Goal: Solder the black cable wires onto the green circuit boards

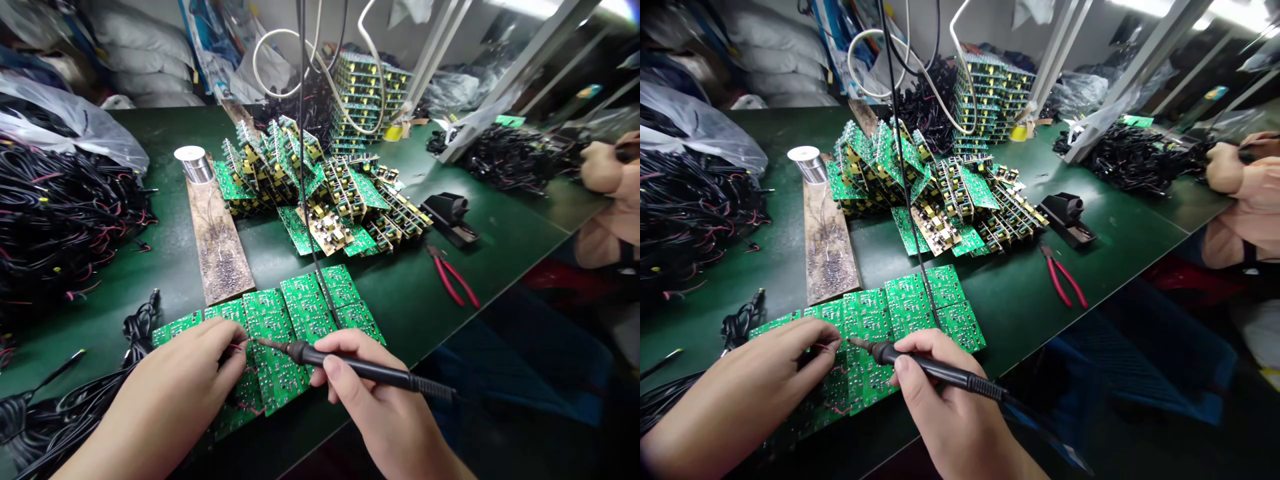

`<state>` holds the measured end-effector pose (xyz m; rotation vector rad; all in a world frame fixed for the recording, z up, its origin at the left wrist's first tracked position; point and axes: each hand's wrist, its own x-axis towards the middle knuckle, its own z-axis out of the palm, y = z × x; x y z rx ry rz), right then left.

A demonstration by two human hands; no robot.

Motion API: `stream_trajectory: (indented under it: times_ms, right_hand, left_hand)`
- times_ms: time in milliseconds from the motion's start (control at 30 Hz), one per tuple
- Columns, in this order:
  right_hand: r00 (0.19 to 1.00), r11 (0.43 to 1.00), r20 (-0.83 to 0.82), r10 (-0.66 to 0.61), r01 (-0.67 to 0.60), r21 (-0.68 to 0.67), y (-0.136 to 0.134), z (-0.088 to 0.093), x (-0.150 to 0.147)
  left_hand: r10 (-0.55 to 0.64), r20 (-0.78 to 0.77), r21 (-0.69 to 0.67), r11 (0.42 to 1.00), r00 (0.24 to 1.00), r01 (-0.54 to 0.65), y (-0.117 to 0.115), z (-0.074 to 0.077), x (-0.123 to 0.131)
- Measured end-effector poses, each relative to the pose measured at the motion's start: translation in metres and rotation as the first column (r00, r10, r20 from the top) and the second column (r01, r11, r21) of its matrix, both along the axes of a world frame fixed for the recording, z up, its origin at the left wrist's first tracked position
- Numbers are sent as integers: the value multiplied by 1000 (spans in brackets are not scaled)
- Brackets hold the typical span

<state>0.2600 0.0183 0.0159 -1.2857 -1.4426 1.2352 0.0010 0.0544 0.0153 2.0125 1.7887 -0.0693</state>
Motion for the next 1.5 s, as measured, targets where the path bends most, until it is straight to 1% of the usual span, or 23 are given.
stream_trajectory:
  times_ms: [167, 367, 467, 600, 700, 767, 867, 1000, 1133, 1300, 1500]
  right_hand:
    - [997, 997, -15, -79, 80, 23, -4, -4, 5]
    - [996, 996, -36, -83, 84, 24, -7, -8, 8]
    - [996, 996, -44, -80, 81, 25, -8, -10, 9]
    - [995, 996, -50, -87, 87, 9, -9, -13, 12]
    - [994, 995, -50, -99, 99, -1, -7, -13, 14]
    - [994, 995, -50, -97, 97, 2, -5, -13, 13]
    - [994, 995, -52, -93, 94, 16, -2, -13, 11]
    - [996, 997, -46, -71, 72, 14, 1, -11, 8]
    - [998, 999, -45, -45, 45, -10, 2, -11, 6]
    - [998, 999, -45, -32, 30, -43, 3, -12, 4]
    - [998, 997, -52, -25, 21, -72, 2, -11, 5]
  left_hand:
    - [9, -25, -55, 998, 1000, -10, 0, 6, 2]
    - [-15, -84, -85, 996, 996, 8, 1, 12, 7]
    - [-22, -86, -64, 998, 996, 16, -1, 8, 3]
    - [16, -29, 19, 1000, 999, -16, -8, -3, -12]
    - [6, -19, 38, 999, 1000, -5, -9, -6, -20]
    - [-12, -46, 17, 1000, 999, 12, -6, -5, -17]
    - [-37, -109, -9, 999, 993, 36, 3, 2, -7]
    - [-102, -187, -59, 994, 977, 93, 10, 9, 4]
    - [-122, -171, -94, 990, 978, 107, 10, 8, 3]
    - [-113, -143, -68, 992, 983, 105, 10, 4, -1]
    - [-128, -136, -64, 991, 982, 120, 9, 3, -1]
